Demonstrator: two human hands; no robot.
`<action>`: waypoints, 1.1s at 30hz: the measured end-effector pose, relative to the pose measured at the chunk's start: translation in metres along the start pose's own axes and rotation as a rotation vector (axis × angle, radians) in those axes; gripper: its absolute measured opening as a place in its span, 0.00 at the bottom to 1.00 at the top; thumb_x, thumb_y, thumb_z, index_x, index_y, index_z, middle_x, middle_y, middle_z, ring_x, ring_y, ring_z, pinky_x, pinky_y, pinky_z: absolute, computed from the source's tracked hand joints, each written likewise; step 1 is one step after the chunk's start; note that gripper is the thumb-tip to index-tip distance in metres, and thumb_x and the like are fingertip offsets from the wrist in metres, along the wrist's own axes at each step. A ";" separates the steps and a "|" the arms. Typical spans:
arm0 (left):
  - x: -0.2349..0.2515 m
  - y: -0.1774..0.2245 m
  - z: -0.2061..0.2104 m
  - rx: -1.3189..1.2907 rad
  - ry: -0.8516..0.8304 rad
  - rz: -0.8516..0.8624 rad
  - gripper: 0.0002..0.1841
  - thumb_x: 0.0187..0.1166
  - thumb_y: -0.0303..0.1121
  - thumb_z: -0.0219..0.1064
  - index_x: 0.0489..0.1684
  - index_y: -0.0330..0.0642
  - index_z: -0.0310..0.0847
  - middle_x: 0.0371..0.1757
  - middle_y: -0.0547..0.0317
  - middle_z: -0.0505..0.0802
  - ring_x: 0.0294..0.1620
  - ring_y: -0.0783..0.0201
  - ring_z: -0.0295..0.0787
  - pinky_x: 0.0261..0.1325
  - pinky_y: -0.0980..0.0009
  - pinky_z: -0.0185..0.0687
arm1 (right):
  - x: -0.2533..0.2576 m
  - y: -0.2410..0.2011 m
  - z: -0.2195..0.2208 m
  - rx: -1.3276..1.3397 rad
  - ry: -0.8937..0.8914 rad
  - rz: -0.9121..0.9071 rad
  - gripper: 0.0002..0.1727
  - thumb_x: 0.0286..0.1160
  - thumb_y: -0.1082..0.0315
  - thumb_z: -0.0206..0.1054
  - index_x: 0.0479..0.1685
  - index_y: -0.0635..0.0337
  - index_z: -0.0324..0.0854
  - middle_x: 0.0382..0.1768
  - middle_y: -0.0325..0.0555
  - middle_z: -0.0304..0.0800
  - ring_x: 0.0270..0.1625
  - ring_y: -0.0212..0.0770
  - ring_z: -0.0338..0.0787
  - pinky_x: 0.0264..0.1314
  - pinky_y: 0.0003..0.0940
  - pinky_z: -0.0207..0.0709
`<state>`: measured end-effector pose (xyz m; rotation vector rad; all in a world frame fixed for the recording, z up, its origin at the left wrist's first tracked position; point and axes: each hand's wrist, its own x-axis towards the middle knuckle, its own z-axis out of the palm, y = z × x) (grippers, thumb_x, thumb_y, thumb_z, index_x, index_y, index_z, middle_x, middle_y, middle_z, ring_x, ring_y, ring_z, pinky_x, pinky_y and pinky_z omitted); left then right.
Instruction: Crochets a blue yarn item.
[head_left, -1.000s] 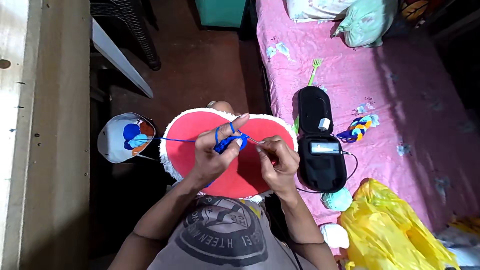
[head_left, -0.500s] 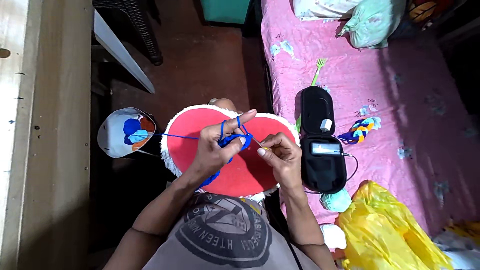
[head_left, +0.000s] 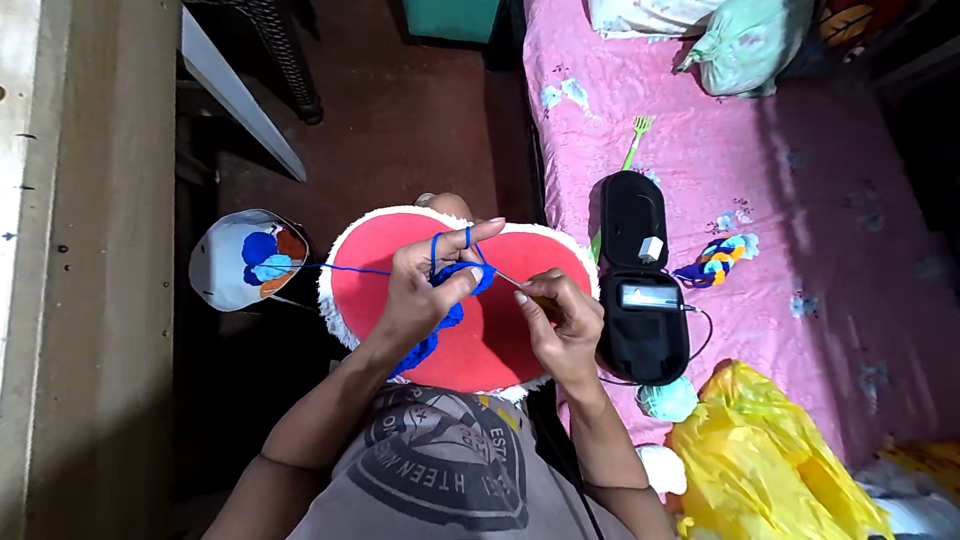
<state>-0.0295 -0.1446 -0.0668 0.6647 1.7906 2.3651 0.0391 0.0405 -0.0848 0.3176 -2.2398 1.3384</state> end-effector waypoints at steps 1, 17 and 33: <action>0.000 0.000 0.000 -0.033 0.000 -0.020 0.25 0.68 0.15 0.61 0.67 0.33 0.85 0.32 0.68 0.92 0.27 0.79 0.84 0.33 0.83 0.82 | 0.000 0.000 0.000 -0.015 -0.002 -0.009 0.05 0.74 0.76 0.68 0.34 0.70 0.84 0.33 0.48 0.89 0.36 0.24 0.87 0.38 0.13 0.81; -0.010 -0.004 0.014 -0.062 0.076 0.039 0.32 0.71 0.16 0.63 0.80 0.46 0.78 0.36 0.66 0.94 0.32 0.76 0.88 0.39 0.79 0.86 | 0.000 -0.008 0.009 0.808 0.029 0.473 0.06 0.70 0.79 0.70 0.39 0.57 0.86 0.35 0.38 0.90 0.25 0.19 0.78 0.25 0.14 0.70; -0.007 -0.004 0.005 -0.118 0.017 0.046 0.27 0.73 0.22 0.62 0.75 0.44 0.82 0.32 0.69 0.92 0.29 0.78 0.84 0.36 0.81 0.82 | -0.001 -0.006 0.004 -0.054 0.062 -0.047 0.04 0.72 0.77 0.68 0.33 0.70 0.84 0.32 0.47 0.87 0.34 0.24 0.85 0.36 0.13 0.79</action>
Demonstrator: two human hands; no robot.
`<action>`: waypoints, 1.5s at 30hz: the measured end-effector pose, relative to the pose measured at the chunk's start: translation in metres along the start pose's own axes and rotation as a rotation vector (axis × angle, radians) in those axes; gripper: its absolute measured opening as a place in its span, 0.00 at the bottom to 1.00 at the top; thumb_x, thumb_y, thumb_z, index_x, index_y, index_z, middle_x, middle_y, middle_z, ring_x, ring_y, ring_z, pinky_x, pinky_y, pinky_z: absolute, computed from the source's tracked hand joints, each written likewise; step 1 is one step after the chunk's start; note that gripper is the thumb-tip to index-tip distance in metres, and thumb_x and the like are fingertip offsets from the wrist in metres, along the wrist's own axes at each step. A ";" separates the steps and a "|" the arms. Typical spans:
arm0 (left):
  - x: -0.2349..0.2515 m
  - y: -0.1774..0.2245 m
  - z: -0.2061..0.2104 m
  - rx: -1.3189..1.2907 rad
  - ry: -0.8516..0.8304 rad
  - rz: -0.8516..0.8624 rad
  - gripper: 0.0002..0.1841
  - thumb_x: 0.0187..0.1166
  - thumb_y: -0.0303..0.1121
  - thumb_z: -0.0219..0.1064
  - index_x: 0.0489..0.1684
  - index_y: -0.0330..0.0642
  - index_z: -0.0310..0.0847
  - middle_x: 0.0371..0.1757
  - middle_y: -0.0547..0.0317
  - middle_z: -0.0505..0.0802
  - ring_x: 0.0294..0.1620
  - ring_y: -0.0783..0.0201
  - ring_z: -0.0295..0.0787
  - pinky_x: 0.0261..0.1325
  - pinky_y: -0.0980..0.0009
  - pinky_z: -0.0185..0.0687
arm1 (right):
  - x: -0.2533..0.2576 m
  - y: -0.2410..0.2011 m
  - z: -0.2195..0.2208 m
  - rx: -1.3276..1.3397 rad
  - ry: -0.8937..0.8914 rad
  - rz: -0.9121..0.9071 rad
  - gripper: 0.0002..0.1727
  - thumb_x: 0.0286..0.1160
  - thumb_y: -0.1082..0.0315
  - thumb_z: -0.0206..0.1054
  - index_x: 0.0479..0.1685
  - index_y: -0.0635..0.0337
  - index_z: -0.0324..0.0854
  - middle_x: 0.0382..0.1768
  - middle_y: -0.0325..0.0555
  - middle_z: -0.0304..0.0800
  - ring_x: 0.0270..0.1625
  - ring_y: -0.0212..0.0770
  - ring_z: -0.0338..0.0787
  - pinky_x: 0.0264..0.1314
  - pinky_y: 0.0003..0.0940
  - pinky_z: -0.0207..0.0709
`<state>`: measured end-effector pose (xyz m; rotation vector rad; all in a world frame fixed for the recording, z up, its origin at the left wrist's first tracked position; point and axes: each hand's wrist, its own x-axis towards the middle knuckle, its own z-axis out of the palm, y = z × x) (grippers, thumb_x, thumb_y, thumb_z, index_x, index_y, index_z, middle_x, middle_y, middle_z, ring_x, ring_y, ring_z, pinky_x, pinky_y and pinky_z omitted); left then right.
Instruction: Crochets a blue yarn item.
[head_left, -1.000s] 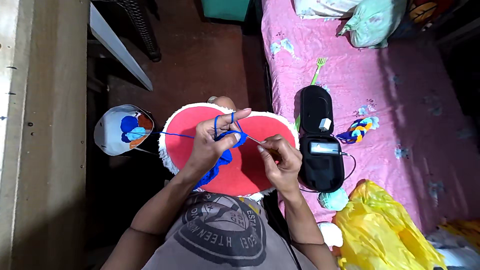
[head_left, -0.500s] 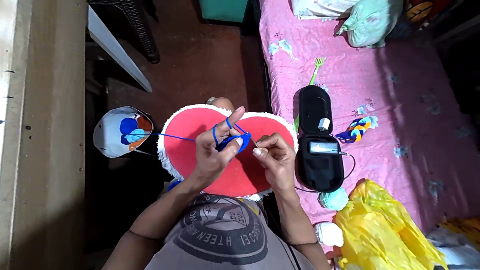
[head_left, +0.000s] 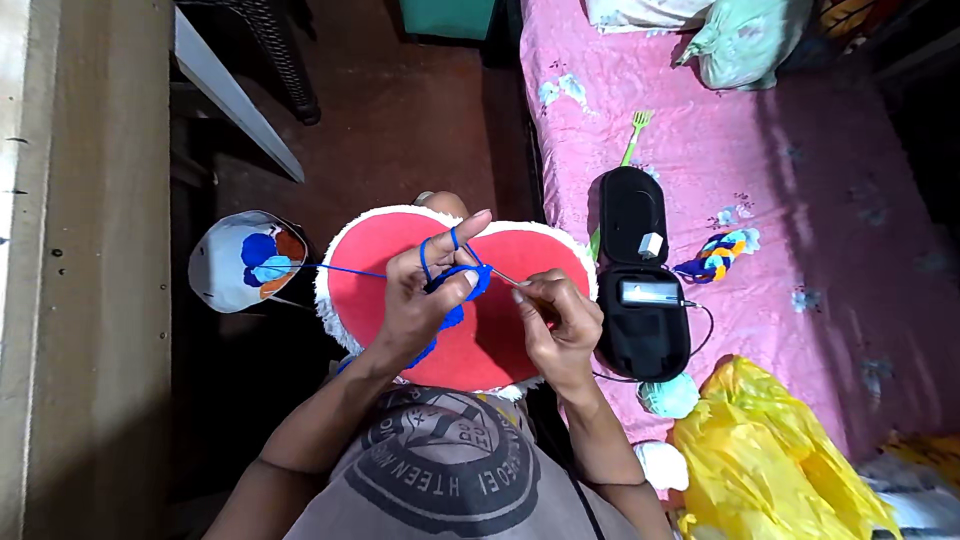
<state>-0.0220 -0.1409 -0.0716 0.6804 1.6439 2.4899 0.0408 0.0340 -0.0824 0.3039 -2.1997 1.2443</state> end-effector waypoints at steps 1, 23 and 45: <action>0.000 0.000 -0.001 -0.025 -0.002 -0.007 0.26 0.73 0.22 0.62 0.74 0.44 0.83 0.32 0.69 0.92 0.29 0.78 0.85 0.37 0.81 0.83 | 0.000 0.000 -0.001 0.000 -0.008 -0.005 0.04 0.72 0.77 0.68 0.33 0.70 0.84 0.32 0.47 0.87 0.34 0.24 0.85 0.35 0.13 0.79; -0.011 -0.029 0.020 0.594 -0.032 0.324 0.21 0.74 0.21 0.62 0.67 0.35 0.83 0.29 0.53 0.86 0.26 0.73 0.78 0.32 0.81 0.76 | 0.012 -0.014 -0.013 0.495 -0.143 0.571 0.07 0.68 0.80 0.67 0.34 0.57 0.80 0.27 0.29 0.86 0.23 0.16 0.77 0.26 0.12 0.70; 0.016 -0.002 -0.016 -0.150 -0.232 -0.300 0.13 0.67 0.21 0.63 0.37 0.41 0.95 0.34 0.63 0.95 0.30 0.79 0.88 0.31 0.83 0.82 | -0.008 0.023 -0.020 0.424 -0.091 0.241 0.03 0.71 0.76 0.72 0.38 0.58 0.88 0.37 0.35 0.92 0.40 0.22 0.89 0.44 0.18 0.85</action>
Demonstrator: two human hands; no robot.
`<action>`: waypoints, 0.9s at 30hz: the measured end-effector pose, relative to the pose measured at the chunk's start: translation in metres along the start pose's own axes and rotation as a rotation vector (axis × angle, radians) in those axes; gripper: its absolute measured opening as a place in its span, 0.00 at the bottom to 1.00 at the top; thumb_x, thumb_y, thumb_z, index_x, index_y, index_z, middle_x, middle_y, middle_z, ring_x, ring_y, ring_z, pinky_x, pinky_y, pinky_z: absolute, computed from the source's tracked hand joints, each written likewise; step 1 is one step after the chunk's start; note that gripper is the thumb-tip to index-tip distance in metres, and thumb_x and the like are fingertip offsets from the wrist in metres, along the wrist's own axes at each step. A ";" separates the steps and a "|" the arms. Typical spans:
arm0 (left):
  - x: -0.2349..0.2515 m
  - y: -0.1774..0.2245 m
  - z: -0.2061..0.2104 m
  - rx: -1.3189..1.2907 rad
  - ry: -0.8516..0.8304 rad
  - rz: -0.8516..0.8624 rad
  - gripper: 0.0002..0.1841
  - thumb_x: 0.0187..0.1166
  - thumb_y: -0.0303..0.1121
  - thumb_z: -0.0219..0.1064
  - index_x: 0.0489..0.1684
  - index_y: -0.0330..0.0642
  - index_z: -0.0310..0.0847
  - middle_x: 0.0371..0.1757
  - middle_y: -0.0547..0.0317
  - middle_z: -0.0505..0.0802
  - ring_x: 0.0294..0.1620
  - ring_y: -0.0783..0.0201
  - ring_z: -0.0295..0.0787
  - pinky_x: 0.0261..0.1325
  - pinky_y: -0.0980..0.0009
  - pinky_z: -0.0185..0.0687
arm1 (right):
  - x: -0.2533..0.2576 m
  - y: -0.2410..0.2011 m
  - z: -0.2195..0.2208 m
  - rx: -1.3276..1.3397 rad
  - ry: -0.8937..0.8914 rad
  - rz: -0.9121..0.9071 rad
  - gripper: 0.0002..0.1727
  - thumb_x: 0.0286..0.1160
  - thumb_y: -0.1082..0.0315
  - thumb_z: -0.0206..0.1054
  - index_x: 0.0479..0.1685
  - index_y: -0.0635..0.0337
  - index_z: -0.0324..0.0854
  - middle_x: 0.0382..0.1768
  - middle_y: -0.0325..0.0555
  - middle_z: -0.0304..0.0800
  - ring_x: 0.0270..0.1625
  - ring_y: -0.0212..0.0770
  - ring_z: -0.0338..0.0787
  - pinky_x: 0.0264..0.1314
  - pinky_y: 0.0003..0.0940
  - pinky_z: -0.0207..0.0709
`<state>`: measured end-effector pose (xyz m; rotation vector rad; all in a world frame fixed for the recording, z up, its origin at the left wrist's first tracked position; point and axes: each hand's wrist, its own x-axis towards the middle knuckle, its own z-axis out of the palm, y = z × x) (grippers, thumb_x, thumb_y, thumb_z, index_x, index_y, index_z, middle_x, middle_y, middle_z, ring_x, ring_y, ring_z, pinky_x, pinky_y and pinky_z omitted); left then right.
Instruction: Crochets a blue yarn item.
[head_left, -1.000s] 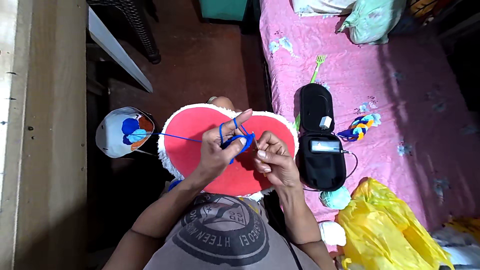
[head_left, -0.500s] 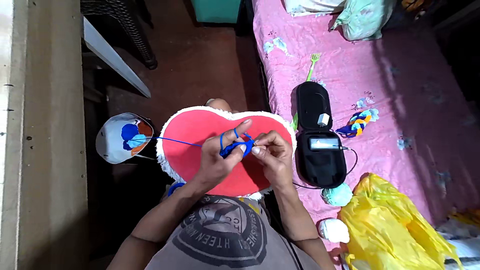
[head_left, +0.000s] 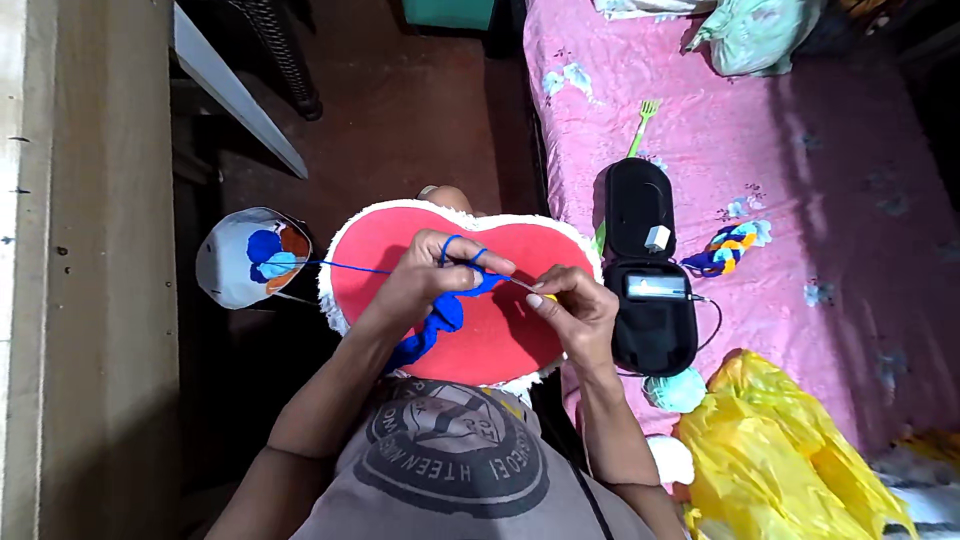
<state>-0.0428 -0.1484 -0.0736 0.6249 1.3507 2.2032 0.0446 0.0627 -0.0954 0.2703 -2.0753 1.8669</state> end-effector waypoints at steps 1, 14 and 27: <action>0.000 -0.002 0.003 0.136 0.020 0.038 0.14 0.67 0.18 0.62 0.41 0.38 0.95 0.36 0.63 0.95 0.32 0.79 0.87 0.34 0.83 0.83 | 0.001 -0.002 -0.001 0.046 -0.014 0.070 0.05 0.69 0.77 0.72 0.38 0.56 0.88 0.37 0.32 0.92 0.40 0.22 0.89 0.45 0.19 0.86; -0.007 -0.020 0.012 0.519 0.006 0.188 0.13 0.74 0.26 0.67 0.52 0.35 0.92 0.47 0.62 0.95 0.48 0.77 0.90 0.54 0.79 0.86 | 0.017 -0.018 0.027 0.212 0.233 0.209 0.16 0.69 0.83 0.68 0.52 0.59 0.90 0.43 0.38 0.94 0.23 0.19 0.78 0.25 0.14 0.74; -0.007 0.005 -0.026 -0.232 -0.069 -0.024 0.24 0.92 0.48 0.47 0.55 0.46 0.91 0.29 0.65 0.93 0.25 0.74 0.86 0.31 0.80 0.82 | 0.012 -0.018 0.030 0.335 0.264 0.282 0.18 0.69 0.84 0.66 0.56 0.64 0.90 0.41 0.46 0.94 0.19 0.20 0.75 0.20 0.14 0.70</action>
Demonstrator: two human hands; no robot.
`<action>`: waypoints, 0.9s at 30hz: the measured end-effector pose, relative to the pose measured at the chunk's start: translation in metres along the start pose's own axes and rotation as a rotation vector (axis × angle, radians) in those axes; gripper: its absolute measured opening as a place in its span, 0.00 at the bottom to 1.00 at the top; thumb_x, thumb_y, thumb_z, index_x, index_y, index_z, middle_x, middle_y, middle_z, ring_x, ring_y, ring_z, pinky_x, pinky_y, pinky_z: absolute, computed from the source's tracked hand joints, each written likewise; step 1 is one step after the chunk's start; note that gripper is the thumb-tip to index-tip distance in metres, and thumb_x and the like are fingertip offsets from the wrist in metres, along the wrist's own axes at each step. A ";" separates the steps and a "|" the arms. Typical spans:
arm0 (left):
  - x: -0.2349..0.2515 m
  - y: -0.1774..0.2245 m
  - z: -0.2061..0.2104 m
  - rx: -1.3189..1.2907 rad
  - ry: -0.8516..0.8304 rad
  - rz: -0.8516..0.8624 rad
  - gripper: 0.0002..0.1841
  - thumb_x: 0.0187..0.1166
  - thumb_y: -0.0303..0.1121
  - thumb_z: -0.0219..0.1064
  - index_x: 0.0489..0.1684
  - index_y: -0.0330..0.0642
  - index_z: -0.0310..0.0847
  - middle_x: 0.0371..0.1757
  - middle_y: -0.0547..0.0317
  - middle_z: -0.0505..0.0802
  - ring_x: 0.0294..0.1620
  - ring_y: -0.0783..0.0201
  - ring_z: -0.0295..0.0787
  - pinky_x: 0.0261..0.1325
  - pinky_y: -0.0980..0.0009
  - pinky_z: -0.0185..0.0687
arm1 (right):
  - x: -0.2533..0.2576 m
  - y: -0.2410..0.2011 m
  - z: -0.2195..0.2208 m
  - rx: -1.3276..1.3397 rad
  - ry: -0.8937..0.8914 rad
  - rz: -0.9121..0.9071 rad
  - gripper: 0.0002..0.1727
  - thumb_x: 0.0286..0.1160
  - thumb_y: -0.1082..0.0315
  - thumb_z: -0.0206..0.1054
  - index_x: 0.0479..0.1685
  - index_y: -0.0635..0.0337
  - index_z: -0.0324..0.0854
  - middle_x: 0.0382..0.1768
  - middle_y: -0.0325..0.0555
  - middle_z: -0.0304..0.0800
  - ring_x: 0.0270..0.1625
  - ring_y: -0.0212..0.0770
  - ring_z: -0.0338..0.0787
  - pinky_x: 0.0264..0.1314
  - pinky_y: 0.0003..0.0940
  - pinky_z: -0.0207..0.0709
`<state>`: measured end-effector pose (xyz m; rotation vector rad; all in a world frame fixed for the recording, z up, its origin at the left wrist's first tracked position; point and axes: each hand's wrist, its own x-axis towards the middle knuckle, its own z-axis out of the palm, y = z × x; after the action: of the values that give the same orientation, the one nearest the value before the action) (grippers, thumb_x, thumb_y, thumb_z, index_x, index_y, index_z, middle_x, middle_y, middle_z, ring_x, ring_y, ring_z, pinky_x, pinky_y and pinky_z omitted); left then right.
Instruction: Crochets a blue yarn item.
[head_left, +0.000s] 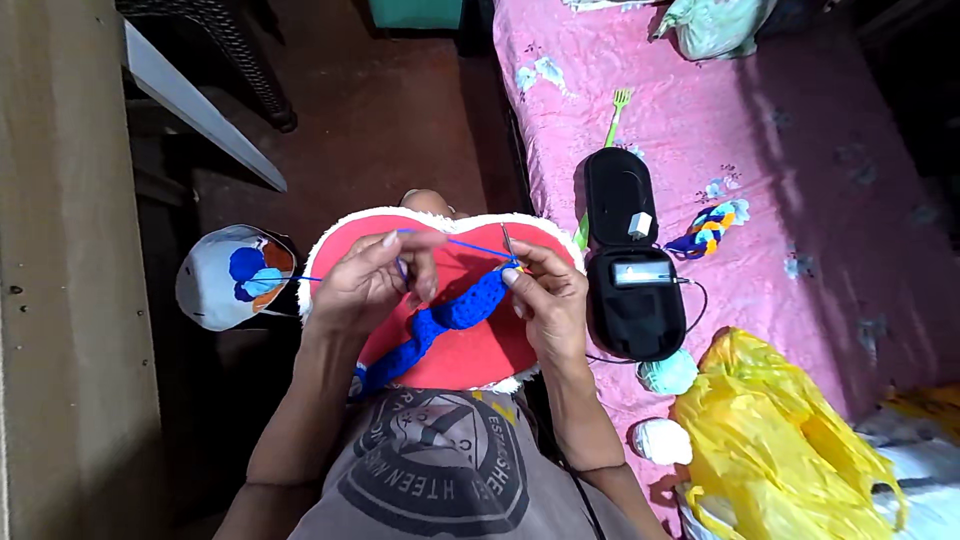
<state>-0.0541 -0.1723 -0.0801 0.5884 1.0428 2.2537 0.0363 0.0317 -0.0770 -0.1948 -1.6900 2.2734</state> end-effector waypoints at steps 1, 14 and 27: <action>0.002 -0.002 0.004 0.011 0.010 0.012 0.23 0.92 0.45 0.48 0.74 0.48 0.82 0.30 0.64 0.92 0.24 0.75 0.84 0.29 0.82 0.81 | -0.001 0.000 0.001 0.006 -0.008 0.007 0.18 0.69 0.84 0.66 0.56 0.64 0.90 0.41 0.46 0.94 0.19 0.20 0.76 0.20 0.14 0.70; -0.002 -0.006 0.010 0.383 0.049 0.057 0.14 0.81 0.44 0.68 0.42 0.45 0.95 0.53 0.64 0.93 0.54 0.69 0.89 0.56 0.72 0.85 | -0.008 0.000 -0.001 0.037 0.068 0.015 0.18 0.70 0.83 0.66 0.57 0.63 0.90 0.42 0.46 0.94 0.19 0.22 0.77 0.20 0.15 0.74; -0.004 -0.029 0.049 0.505 0.349 -0.038 0.44 0.72 0.14 0.65 0.94 0.46 0.54 0.37 0.57 0.92 0.29 0.70 0.88 0.33 0.80 0.84 | -0.017 0.013 -0.008 -0.130 -0.010 0.039 0.18 0.70 0.84 0.66 0.57 0.64 0.91 0.41 0.44 0.91 0.21 0.24 0.79 0.22 0.18 0.78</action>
<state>-0.0126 -0.1334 -0.0745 0.3697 1.8086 2.1029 0.0528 0.0303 -0.0929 -0.2474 -1.8560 2.1967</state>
